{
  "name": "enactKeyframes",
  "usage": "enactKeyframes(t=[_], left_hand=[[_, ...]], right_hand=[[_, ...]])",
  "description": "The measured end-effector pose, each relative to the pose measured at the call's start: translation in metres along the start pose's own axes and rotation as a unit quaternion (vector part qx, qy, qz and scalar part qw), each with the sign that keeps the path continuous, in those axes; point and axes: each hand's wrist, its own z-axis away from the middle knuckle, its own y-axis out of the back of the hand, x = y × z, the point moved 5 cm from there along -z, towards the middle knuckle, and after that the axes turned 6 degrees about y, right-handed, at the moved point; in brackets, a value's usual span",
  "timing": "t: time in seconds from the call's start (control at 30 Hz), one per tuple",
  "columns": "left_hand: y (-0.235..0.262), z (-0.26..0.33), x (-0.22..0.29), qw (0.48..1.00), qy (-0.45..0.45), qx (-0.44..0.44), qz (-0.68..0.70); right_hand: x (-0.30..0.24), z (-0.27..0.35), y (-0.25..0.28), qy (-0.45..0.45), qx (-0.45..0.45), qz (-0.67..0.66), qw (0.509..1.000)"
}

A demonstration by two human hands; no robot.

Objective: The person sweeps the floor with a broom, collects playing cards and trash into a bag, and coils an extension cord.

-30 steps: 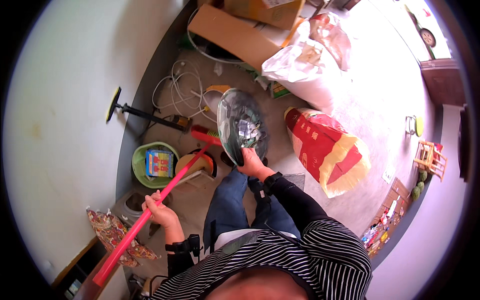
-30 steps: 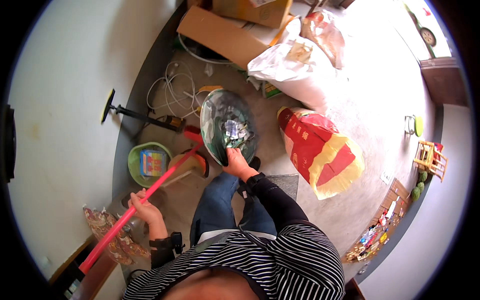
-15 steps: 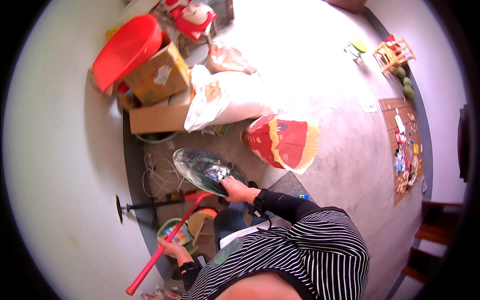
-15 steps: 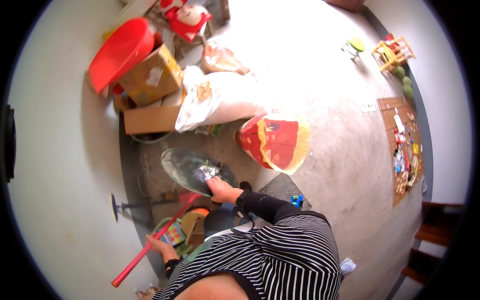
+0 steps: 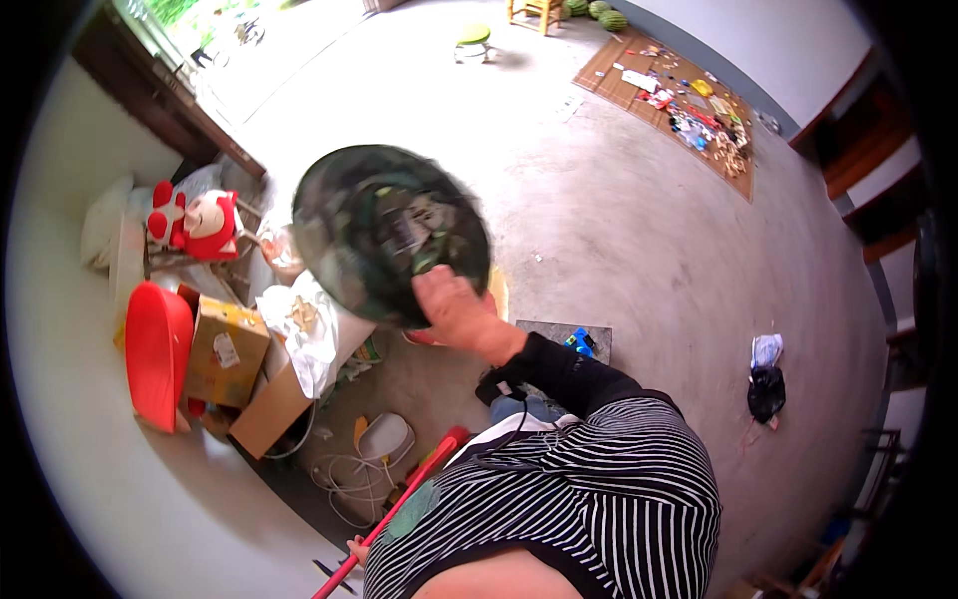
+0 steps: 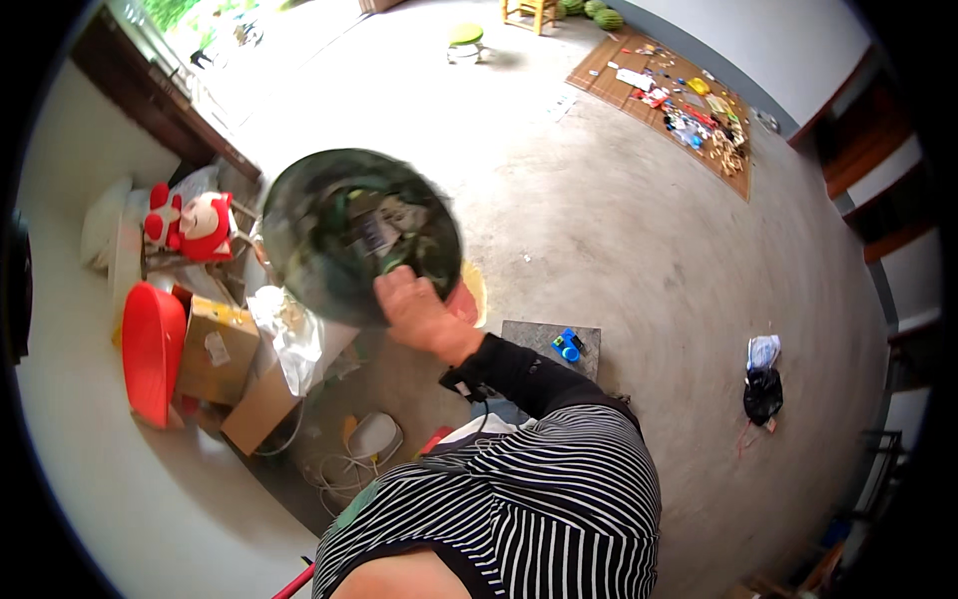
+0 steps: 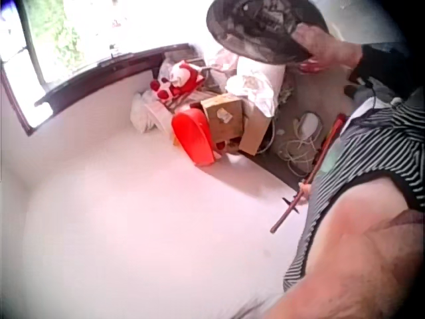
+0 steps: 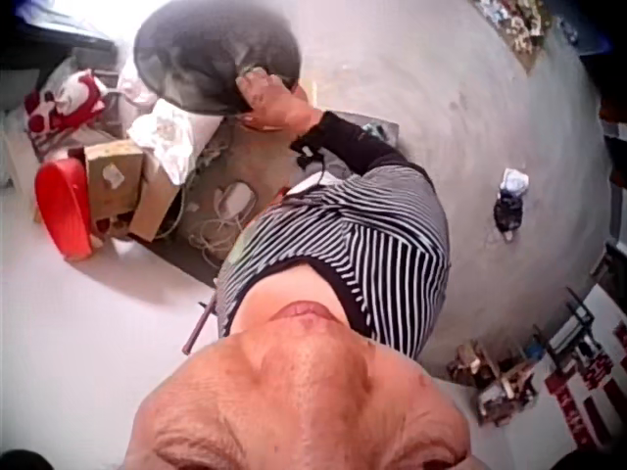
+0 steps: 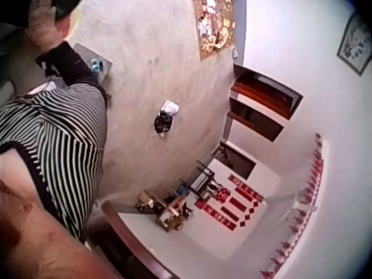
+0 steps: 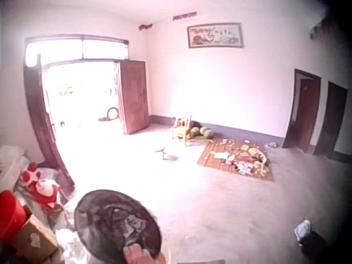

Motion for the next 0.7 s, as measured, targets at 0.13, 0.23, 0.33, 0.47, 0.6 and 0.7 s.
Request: enactKeyframes(t=[0.13,0.23,0.33,0.47,0.6,0.7], left_hand=[[-0.042,0.008,0.025,0.993,-0.048,-0.091,-0.054],[-0.074,0.023,0.041,0.972,-0.09,-0.197,-0.091],[-0.078,0.048,0.053,0.944,-0.118,-0.292,-0.1],[-0.126,0.093,0.082,0.862,-0.168,-0.467,-0.099],[-0.162,0.171,0.118,0.784,-0.214,-0.581,-0.039],[-0.185,0.228,0.133,0.788,-0.172,-0.586,-0.074]], right_hand=[[0.078,0.059,0.016,-0.15,0.073,0.148,0.975],[0.116,0.114,0.032,-0.25,0.069,0.154,0.953],[0.114,0.141,0.024,-0.31,0.024,0.152,0.938],[0.101,0.187,0.014,-0.344,0.014,0.149,0.927],[0.068,0.214,-0.007,-0.315,0.013,0.186,0.931],[0.048,0.253,0.01,-0.359,0.003,0.189,0.914]])
